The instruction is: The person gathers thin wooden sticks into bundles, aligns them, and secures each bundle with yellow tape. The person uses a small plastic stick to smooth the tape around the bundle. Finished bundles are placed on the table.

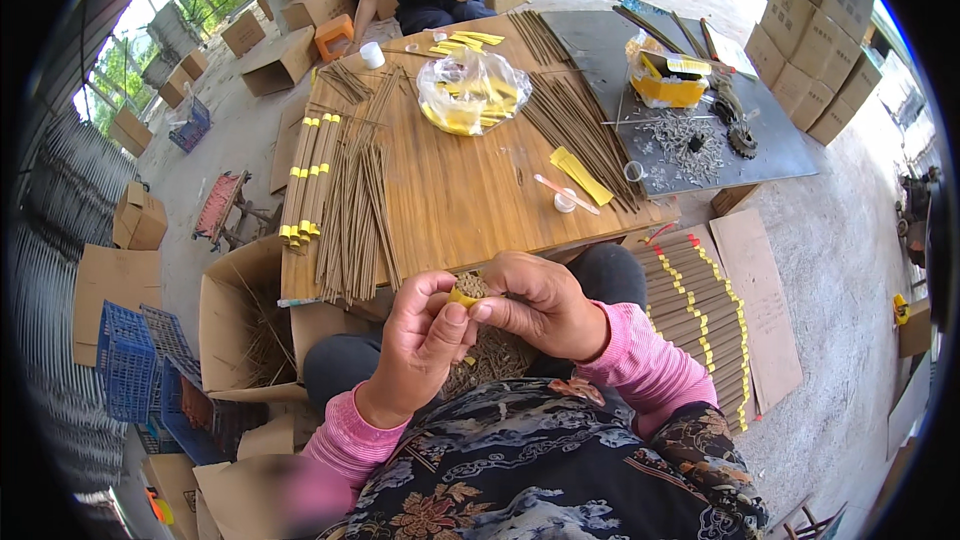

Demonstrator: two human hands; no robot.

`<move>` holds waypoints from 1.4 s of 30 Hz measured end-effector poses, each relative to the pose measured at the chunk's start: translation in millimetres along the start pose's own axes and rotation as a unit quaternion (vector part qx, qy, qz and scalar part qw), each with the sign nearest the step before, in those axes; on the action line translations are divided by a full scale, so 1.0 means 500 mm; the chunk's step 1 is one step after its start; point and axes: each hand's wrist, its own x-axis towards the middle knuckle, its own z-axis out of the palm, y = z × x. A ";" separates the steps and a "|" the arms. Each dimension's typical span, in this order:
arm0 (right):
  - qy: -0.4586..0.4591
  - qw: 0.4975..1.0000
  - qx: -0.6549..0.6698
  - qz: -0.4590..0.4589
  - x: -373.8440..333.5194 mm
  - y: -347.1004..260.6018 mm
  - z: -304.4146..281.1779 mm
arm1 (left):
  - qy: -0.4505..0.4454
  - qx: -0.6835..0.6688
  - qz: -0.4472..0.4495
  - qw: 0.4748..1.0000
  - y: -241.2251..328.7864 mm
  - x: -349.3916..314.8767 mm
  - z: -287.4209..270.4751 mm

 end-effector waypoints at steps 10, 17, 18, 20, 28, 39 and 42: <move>-0.025 0.992 0.009 -0.127 0.027 0.003 -0.021 | -0.122 -0.085 0.016 0.989 0.016 0.011 -0.012; -0.020 0.996 0.019 -0.088 0.027 0.010 -0.028 | -0.188 -0.070 0.024 0.979 0.028 0.031 -0.030; -0.018 0.998 0.037 -0.055 0.022 0.013 -0.027 | -0.176 -0.058 0.029 0.982 0.027 0.033 -0.030; 0.007 0.998 0.041 -0.042 0.024 0.011 -0.025 | -0.168 -0.029 0.035 0.985 0.031 0.036 -0.031; 0.043 0.997 -0.014 -0.068 0.036 0.005 -0.014 | -0.164 0.021 -0.004 0.986 0.034 0.039 -0.040; 0.012 1.000 0.002 -0.002 0.034 0.048 -0.011 | -0.083 -0.143 -0.075 0.983 -0.008 0.051 -0.031; 0.029 0.999 0.021 0.005 0.033 0.075 -0.031 | -0.051 -0.145 -0.061 0.986 -0.028 0.060 -0.039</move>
